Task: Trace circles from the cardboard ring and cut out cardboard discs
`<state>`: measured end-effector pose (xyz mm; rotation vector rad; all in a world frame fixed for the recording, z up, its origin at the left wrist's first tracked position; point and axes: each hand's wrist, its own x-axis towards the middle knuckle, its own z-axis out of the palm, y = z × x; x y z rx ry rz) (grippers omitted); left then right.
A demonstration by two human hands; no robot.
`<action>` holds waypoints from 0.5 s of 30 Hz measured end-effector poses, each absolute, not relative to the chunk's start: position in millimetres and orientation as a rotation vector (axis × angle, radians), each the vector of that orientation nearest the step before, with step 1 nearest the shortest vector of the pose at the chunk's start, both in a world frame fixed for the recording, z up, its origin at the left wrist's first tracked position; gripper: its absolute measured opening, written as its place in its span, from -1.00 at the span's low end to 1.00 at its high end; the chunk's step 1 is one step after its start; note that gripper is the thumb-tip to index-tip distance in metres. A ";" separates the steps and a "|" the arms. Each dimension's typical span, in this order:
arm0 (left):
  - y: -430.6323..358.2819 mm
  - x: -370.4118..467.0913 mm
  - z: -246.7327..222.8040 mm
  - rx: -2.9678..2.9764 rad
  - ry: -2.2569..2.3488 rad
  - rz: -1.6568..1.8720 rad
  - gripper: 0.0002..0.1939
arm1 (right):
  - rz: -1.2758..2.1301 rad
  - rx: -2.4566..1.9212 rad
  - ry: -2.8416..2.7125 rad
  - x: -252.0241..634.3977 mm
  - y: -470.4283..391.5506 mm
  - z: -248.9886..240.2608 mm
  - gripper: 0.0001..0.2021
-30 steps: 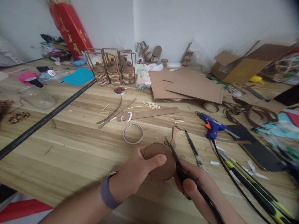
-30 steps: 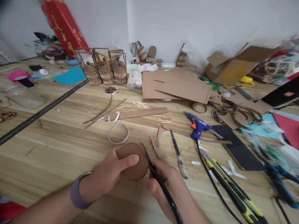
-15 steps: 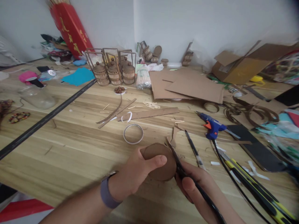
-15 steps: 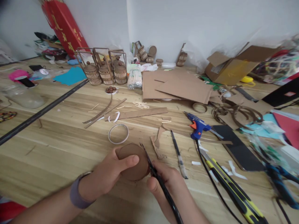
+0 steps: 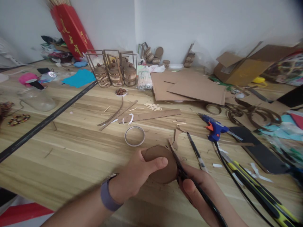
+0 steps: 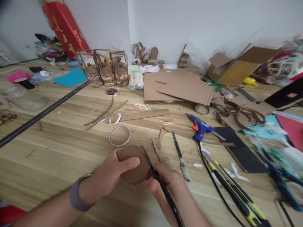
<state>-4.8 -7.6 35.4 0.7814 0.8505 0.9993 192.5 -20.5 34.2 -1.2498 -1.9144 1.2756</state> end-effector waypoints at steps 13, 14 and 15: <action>-3.9 -3.7 34.0 0.790 0.988 1.021 -0.61 | 1.333 -1.281 -1.833 190.9 -16.1 35.1 -0.29; -4.1 -3.3 35.2 0.806 1.053 1.071 -0.61 | 1.334 -1.285 -1.817 190.4 -15.3 36.4 -0.28; -5.7 -3.7 37.3 0.846 1.139 1.149 -0.62 | 1.337 -1.291 -1.802 190.0 -14.4 37.9 -0.27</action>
